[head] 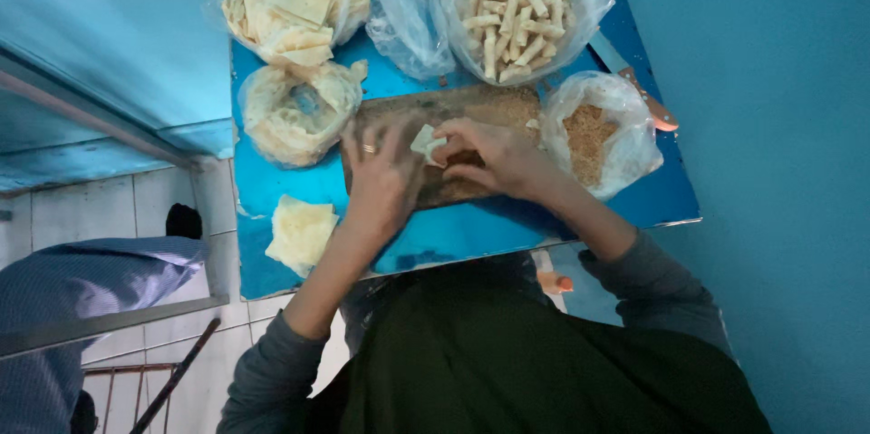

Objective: The person sits at a small blue table and wraps flat dough squares around a pinch of brown filling taken from a plastic bag, rolling each piece by hand on a wooden board. The finished rolled snacks are placed into a large plastic bag holding the accumulating output.

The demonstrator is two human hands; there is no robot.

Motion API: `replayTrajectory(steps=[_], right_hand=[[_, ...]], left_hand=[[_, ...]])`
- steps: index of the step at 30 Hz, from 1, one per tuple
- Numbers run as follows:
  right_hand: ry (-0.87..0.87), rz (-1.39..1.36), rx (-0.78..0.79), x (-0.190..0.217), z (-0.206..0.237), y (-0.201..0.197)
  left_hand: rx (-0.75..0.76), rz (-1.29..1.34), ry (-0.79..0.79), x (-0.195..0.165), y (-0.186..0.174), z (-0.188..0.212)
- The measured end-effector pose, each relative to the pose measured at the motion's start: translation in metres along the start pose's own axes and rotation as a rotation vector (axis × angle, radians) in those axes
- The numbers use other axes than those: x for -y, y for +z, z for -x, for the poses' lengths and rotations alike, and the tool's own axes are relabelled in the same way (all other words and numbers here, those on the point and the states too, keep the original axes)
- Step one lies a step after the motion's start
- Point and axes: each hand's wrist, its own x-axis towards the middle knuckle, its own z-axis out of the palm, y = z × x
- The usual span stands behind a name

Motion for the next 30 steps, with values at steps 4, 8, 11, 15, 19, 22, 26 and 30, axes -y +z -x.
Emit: replayTrajectory(steps=[4,8,11,15,19,22,26,30], right_hand=[[-0.049,0.145,-0.130,0.002,-0.003,0.010],[-0.019,0.164,-0.155,-0.004,-0.016,0.013],[0.197,-0.115,-0.061,-0.009,-0.028,0.010],[0.294,-0.195,-0.033,-0.008,-0.033,0.011],[0.187,-0.124,-0.138,0.000,-0.019,0.016],[-0.050,0.168,-0.220,0.004,-0.010,0.021],[-0.069,0.245,-0.282,0.007,-0.009,0.026],[-0.064,0.188,-0.317,0.009,-0.008,0.026]], left_hand=[[-0.058,0.157,-0.148,0.003,0.004,0.002],[-0.063,0.065,-0.161,0.001,0.011,0.001],[-0.050,0.086,-0.253,0.001,0.019,-0.004],[-0.080,0.092,-0.338,0.002,0.025,-0.010],[-0.150,0.101,-0.248,0.001,0.019,-0.007],[-0.126,-0.023,-0.099,0.001,0.009,-0.002],[-0.068,-0.104,-0.024,0.003,0.005,-0.002],[-0.063,-0.176,0.027,0.003,0.009,0.000]])
